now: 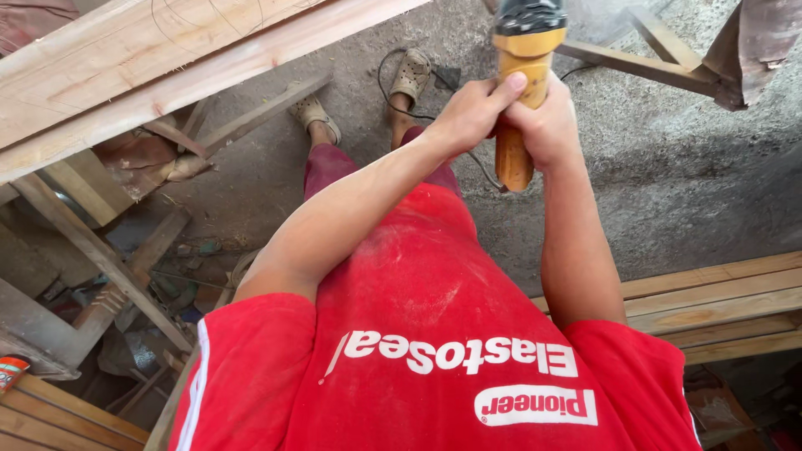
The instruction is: The person uses a handheld electric sander to smooth the surface of a long wooden plank resting on a workbench. They move the sander back and forth along the plank's length, occasionally repositioning the wood with their left hand to reach different sections.
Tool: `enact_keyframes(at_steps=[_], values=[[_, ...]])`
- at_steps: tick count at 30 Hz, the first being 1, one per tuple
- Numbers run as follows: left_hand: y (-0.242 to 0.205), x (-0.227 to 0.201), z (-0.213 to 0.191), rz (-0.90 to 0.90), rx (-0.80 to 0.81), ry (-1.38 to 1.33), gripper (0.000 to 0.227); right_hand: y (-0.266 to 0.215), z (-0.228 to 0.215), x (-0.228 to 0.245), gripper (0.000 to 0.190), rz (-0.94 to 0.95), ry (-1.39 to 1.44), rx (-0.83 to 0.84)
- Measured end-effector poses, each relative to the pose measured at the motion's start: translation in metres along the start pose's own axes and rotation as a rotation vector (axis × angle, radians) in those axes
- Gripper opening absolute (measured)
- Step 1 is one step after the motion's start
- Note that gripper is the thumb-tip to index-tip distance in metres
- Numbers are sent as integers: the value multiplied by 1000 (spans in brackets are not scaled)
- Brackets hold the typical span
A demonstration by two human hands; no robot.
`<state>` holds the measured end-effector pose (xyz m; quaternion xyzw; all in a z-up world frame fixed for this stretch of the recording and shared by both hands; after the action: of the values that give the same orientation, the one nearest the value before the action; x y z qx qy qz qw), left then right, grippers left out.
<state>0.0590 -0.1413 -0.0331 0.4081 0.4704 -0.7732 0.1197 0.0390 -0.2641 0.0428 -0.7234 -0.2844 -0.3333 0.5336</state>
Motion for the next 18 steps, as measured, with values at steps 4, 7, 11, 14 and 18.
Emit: enact_keyframes(at_steps=[4,7,11,14,18], values=[[-4,-1,-9,24,-43,103,75,-2,10,-4,37,14,86,17],[-36,15,-39,77,-62,-31,71,-9,47,0,40,-31,14,118],[-99,49,-82,34,-61,-482,63,-23,108,-1,46,-41,-261,242],[-112,64,-96,18,-107,-513,62,-23,124,-2,47,-52,-439,250],[-82,59,-70,68,-81,-454,63,-26,97,-3,45,2,-178,224]])
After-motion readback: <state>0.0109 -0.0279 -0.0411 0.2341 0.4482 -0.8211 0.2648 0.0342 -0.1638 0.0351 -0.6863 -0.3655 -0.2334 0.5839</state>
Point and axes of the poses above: each hand's wrist, its own y-axis towards the middle knuckle, its own z-axis out of the palm, x = y × z, the point moved 4 cm from there along y, towards the middle knuckle, and after that the axes turned 6 degrees about -x, right-handed, at the moved point
